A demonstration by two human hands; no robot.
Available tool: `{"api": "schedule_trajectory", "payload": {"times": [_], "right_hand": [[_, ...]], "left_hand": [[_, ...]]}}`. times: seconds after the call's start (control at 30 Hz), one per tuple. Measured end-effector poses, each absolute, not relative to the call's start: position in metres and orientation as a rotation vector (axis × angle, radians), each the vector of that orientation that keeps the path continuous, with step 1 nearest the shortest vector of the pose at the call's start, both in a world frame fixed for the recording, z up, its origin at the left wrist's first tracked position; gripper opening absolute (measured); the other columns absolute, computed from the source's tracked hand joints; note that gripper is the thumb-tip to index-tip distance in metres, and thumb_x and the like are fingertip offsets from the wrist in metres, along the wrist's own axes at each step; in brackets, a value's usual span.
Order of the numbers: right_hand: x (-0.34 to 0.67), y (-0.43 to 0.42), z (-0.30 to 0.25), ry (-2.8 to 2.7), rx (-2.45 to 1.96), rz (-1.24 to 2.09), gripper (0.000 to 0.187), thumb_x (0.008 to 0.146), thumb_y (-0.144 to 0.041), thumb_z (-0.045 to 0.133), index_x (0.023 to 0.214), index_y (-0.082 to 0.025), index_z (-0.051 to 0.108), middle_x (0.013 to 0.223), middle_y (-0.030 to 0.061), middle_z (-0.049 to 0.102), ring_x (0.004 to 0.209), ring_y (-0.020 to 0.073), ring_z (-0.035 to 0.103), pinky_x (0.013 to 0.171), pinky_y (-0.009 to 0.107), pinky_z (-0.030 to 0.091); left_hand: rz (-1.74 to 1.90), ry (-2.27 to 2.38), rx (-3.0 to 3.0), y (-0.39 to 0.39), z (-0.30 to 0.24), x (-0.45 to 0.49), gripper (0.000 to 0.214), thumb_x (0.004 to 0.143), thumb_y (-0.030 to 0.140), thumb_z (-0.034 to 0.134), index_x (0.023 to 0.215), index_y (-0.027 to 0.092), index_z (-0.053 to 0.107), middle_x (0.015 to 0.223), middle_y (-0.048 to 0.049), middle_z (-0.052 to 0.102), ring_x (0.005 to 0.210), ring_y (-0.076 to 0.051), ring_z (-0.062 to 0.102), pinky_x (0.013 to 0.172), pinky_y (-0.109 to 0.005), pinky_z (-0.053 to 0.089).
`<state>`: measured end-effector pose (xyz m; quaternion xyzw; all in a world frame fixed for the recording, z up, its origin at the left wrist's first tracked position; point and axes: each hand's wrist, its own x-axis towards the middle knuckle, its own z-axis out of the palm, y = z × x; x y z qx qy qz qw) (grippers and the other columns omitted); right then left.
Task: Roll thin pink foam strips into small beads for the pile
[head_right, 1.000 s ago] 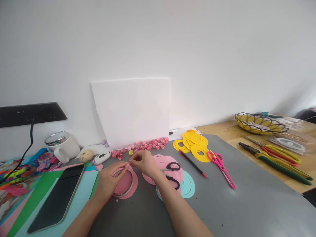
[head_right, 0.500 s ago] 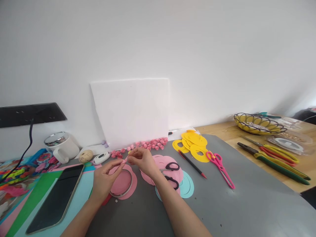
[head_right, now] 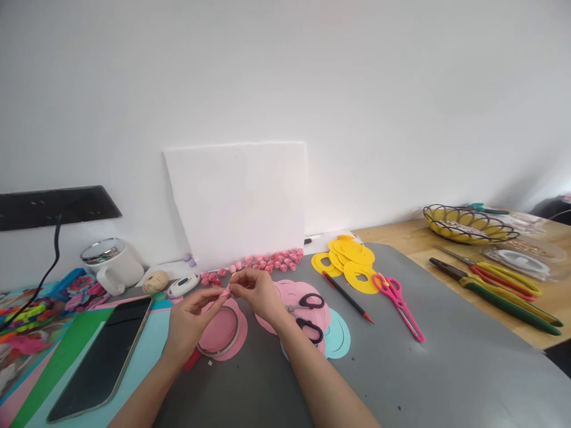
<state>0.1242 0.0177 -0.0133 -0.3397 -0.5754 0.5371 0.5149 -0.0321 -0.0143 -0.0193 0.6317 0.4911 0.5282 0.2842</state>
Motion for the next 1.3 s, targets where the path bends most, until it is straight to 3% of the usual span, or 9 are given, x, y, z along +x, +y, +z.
{"api": "schedule_trajectory", "payload": {"times": [0.37, 0.73, 1.3], "right_hand": [[0.122, 0.014, -0.011, -1.466, -0.875, 1.144, 0.008, 0.071, -0.025, 0.061, 0.071, -0.017, 0.064, 0.068, 0.0009, 0.063, 0.065, 0.0147, 0.058, 0.064, 0.027, 0.048], [0.135, 0.018, -0.013, -1.760, -0.888, 1.091, 0.016, 0.077, -0.027, 0.056, 0.075, -0.017, 0.069, 0.068, 0.0013, 0.063, 0.063, 0.0141, 0.054, 0.060, 0.025, 0.044], [0.138, 0.016, -0.007, -1.866, -0.926, 1.048, 0.015, 0.079, -0.026, 0.056, 0.074, -0.017, 0.066, 0.070, 0.0017, 0.064, 0.063, 0.0137, 0.054, 0.060, 0.025, 0.043]], "left_hand": [[1.442, 1.270, 1.780, -0.015, -0.020, -0.034, 0.012, 0.074, 0.028, 0.066, 0.079, 0.019, 0.070, 0.086, -0.0055, 0.073, 0.083, -0.022, 0.067, 0.077, -0.034, 0.056], [1.367, 1.261, 1.965, -0.014, -0.016, -0.039, 0.011, 0.076, 0.029, 0.064, 0.078, 0.020, 0.071, 0.085, -0.0062, 0.073, 0.082, -0.022, 0.067, 0.072, -0.034, 0.056], [1.277, 1.214, 1.917, -0.011, -0.015, -0.042, 0.008, 0.073, 0.026, 0.067, 0.076, 0.021, 0.072, 0.082, -0.0051, 0.074, 0.082, -0.021, 0.068, 0.080, -0.035, 0.053]]}}
